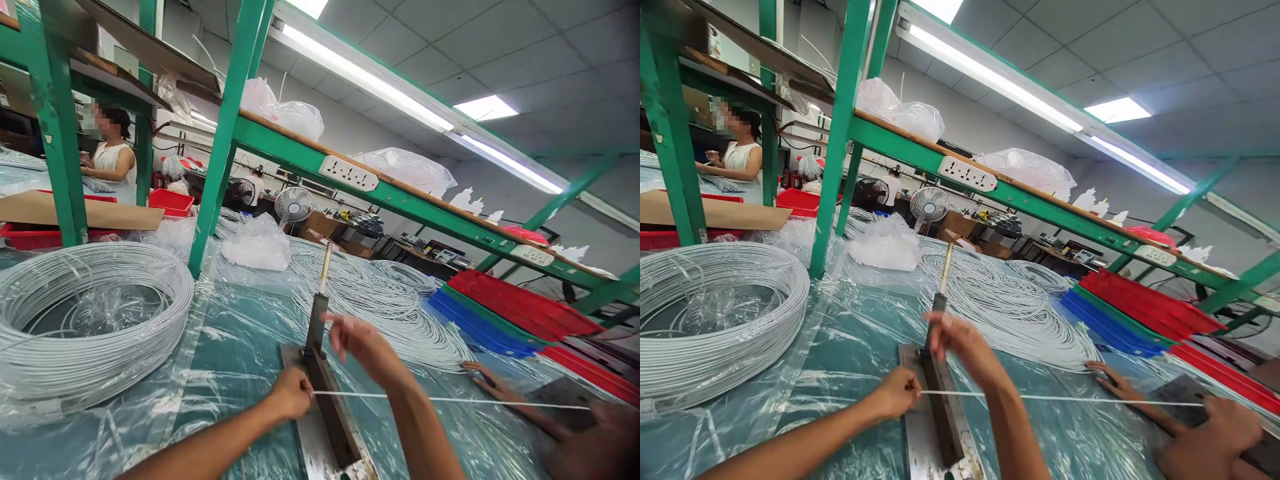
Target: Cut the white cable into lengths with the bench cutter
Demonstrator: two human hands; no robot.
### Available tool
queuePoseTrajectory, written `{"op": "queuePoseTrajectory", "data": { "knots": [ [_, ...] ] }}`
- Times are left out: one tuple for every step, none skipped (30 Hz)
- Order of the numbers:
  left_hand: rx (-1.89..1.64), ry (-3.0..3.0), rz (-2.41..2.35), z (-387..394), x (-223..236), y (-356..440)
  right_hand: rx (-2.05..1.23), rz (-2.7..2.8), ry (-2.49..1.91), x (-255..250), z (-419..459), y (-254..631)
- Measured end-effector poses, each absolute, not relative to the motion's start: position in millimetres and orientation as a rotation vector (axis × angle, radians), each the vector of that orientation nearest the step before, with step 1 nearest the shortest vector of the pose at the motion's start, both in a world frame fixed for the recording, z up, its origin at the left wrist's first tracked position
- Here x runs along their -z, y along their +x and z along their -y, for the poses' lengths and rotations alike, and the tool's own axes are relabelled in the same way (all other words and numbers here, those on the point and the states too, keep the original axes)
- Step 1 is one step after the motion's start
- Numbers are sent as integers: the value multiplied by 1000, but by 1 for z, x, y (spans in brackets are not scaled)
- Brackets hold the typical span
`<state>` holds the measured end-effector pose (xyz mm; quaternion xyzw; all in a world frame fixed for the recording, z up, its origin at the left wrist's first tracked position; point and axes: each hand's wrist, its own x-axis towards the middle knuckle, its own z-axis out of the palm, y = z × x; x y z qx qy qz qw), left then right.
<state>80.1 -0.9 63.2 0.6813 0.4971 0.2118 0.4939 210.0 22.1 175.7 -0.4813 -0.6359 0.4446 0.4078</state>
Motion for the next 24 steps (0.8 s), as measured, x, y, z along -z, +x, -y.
{"op": "queuePoseTrajectory", "data": {
  "knots": [
    [-520, 1604, -1224, 0, -62, 82, -1086, 1544, -1264, -187, -40, 218],
    [-527, 1565, -1240, -1, -61, 83, -1047, 1467, -1328, -196, -60, 224],
    [-545, 1535, -1251, -1, -60, 85, -1007, 1388, -1395, -202, -80, 229],
    [-576, 1511, -1262, -1, -59, 87, -976, 1321, -1457, -206, -99, 232],
    [-613, 1489, -1281, -1, -58, 90, -964, 1279, -1503, -207, -116, 233],
    [-650, 1469, -1308, -1, -57, 92, -971, 1266, -1528, -207, -131, 234],
    [-680, 1451, -1343, -1, -56, 95, -982, 1256, -1544, -206, -143, 233],
    [-702, 1435, -1384, -1, -55, 98, -995, 1250, -1552, -204, -152, 232],
    [-713, 1423, -1423, -2, -54, 100, -1011, 1249, -1551, -202, -159, 231],
    [-716, 1415, -1457, -3, -52, 103, -1026, 1248, -1542, -200, -164, 229],
    [-719, 1411, -1482, -3, -51, 104, -1043, 1248, -1528, -199, -166, 227],
    [-722, 1408, -1500, -4, -49, 106, -1061, 1246, -1511, -199, -168, 225],
    [-724, 1405, -1516, -5, -48, 106, -1078, 1242, -1494, -199, -169, 224],
    [-719, 1403, -1529, -5, -48, 107, -1094, 1235, -1480, -200, -168, 223],
    [-714, 1404, -1538, -6, -47, 107, -1109, 1228, -1467, -201, -167, 222],
    [-709, 1409, -1546, -6, -47, 106, -1121, 1220, -1456, -203, -165, 223],
    [-707, 1416, -1553, -6, -47, 106, -1130, 1211, -1447, -206, -162, 224],
    [-711, 1428, -1557, -6, -46, 105, -1137, 1202, -1440, -211, -158, 226],
    [-714, 1439, -1559, -7, -46, 105, -1143, 1193, -1436, -216, -151, 229],
    [-715, 1447, -1563, -7, -46, 105, -1150, 1184, -1432, -222, -142, 233],
    [-714, 1453, -1566, -7, -45, 104, -1157, 1173, -1430, -227, -131, 238],
    [-711, 1459, -1567, -7, -44, 104, -1164, 1162, -1429, -233, -118, 245],
    [-710, 1469, -1566, -7, -44, 103, -1172, 1146, -1430, -237, -101, 252],
    [-709, 1481, -1564, -7, -43, 103, -1169, 1138, -1428, -240, -83, 259]
  ]
}}
